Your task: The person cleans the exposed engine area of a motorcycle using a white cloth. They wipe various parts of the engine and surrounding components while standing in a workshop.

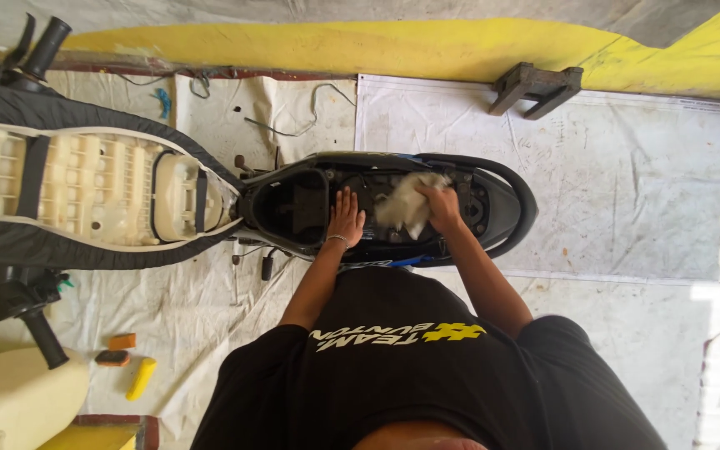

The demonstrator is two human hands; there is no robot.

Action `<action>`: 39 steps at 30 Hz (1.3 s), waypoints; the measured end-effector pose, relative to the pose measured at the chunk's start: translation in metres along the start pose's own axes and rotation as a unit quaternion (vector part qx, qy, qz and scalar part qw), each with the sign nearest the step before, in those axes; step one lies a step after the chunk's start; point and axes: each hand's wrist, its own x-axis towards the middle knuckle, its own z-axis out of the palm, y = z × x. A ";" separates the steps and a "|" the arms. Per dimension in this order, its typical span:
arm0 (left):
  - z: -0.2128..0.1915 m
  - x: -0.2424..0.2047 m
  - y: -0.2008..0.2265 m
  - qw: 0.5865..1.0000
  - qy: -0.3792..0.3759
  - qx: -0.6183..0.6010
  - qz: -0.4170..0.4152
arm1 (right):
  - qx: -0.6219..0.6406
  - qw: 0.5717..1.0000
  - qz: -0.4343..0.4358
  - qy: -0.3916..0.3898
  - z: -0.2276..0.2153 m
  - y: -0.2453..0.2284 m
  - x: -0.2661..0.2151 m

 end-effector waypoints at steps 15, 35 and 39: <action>-0.003 -0.007 0.003 0.999 0.028 -0.017 0.006 | -0.566 0.792 -0.229 -0.003 -0.041 0.089 0.094; 0.018 -0.005 -0.007 0.981 0.161 -0.097 0.043 | -0.693 0.506 -0.358 -0.369 -0.041 0.125 0.028; 0.022 -0.004 -0.004 0.985 0.155 -0.072 0.029 | -0.682 0.523 -0.304 -0.412 -0.079 0.079 0.030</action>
